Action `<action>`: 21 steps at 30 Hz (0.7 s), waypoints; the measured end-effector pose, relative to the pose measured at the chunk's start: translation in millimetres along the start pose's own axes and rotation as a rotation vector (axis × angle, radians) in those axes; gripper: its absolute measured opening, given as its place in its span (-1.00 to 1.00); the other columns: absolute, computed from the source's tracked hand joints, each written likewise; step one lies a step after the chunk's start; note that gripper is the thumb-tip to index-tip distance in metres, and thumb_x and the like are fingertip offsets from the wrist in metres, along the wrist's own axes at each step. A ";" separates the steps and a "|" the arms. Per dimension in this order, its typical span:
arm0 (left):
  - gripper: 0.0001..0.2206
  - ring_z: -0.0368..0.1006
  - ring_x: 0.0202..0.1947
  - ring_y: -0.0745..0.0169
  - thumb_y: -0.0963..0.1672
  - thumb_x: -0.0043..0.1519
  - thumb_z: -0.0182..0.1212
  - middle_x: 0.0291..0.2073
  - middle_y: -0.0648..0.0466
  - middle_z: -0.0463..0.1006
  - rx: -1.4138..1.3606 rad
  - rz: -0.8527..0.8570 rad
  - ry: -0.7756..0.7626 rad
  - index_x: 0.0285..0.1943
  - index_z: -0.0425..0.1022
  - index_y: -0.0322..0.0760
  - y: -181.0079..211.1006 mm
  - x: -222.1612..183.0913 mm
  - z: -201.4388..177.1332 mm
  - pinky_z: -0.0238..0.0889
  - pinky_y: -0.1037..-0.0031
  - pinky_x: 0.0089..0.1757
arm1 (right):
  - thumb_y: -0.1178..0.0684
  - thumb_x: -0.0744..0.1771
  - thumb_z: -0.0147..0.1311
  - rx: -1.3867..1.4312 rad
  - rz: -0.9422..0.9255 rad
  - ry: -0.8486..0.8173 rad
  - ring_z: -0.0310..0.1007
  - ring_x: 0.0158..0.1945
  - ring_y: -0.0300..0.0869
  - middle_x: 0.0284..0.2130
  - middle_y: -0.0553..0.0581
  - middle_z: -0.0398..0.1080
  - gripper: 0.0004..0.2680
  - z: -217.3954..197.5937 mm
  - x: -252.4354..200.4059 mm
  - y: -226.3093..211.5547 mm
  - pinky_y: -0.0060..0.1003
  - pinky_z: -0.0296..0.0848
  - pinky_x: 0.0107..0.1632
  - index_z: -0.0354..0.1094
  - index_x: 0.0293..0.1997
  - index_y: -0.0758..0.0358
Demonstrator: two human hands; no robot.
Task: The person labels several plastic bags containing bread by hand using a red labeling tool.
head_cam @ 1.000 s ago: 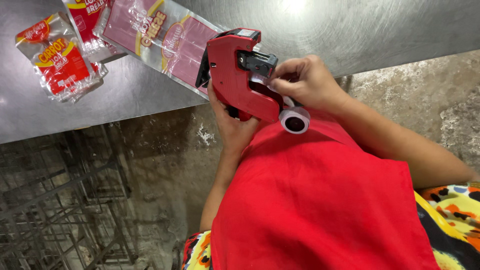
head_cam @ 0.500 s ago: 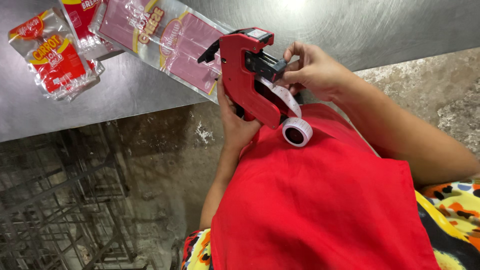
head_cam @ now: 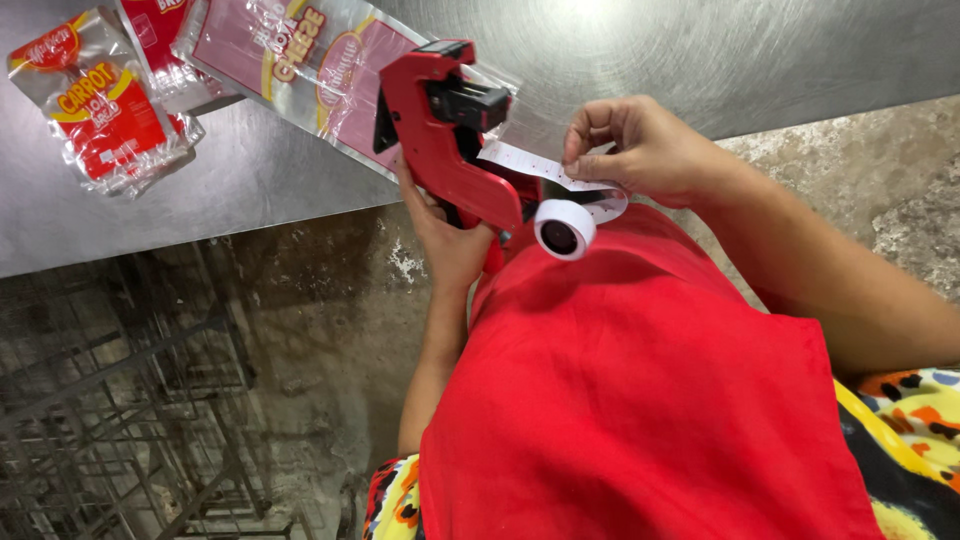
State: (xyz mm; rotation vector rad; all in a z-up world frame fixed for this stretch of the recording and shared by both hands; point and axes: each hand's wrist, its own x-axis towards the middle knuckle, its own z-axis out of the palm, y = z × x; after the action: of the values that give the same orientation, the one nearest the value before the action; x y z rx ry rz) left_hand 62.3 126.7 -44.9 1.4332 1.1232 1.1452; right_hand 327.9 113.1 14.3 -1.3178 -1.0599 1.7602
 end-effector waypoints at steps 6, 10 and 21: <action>0.08 0.34 0.30 0.12 -0.30 0.01 0.50 0.40 -0.11 0.24 -0.153 -0.100 0.056 0.65 -0.29 -0.31 -12.2 -2.3 1.2 0.29 0.32 0.26 | 0.27 0.35 0.14 0.170 -0.016 0.027 0.40 -0.42 -0.38 -0.37 0.07 0.48 -0.97 4.6 -2.4 13.5 -0.49 0.35 -0.43 0.40 -0.20 0.33; 0.06 0.38 0.22 0.08 -0.31 0.02 0.44 0.31 -0.15 0.31 -0.214 -0.183 0.112 0.66 -0.30 -0.30 -16.1 -2.0 1.4 0.35 0.30 0.21 | 0.25 0.38 0.06 0.228 0.022 0.183 0.38 -0.51 -0.39 -0.42 0.00 0.43 -0.98 7.8 -7.3 19.1 -0.51 0.34 -0.49 0.38 -0.16 0.30; 0.10 0.23 0.37 0.07 -0.32 -0.01 0.53 0.42 -0.17 0.17 -0.061 -0.057 0.262 0.64 -0.29 -0.34 -7.9 -0.9 1.0 0.20 0.30 0.30 | 0.31 0.42 0.01 0.502 -0.188 0.188 0.37 -0.42 -0.35 -0.37 0.05 0.43 -0.95 22.2 -30.9 29.7 -0.48 0.38 -0.35 0.40 -0.13 0.38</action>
State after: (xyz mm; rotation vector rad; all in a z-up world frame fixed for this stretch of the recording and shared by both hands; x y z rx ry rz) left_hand 62.4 126.7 -52.9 1.2211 1.2890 1.3428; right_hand 312.7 68.6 3.6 -1.0078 -0.5641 1.5880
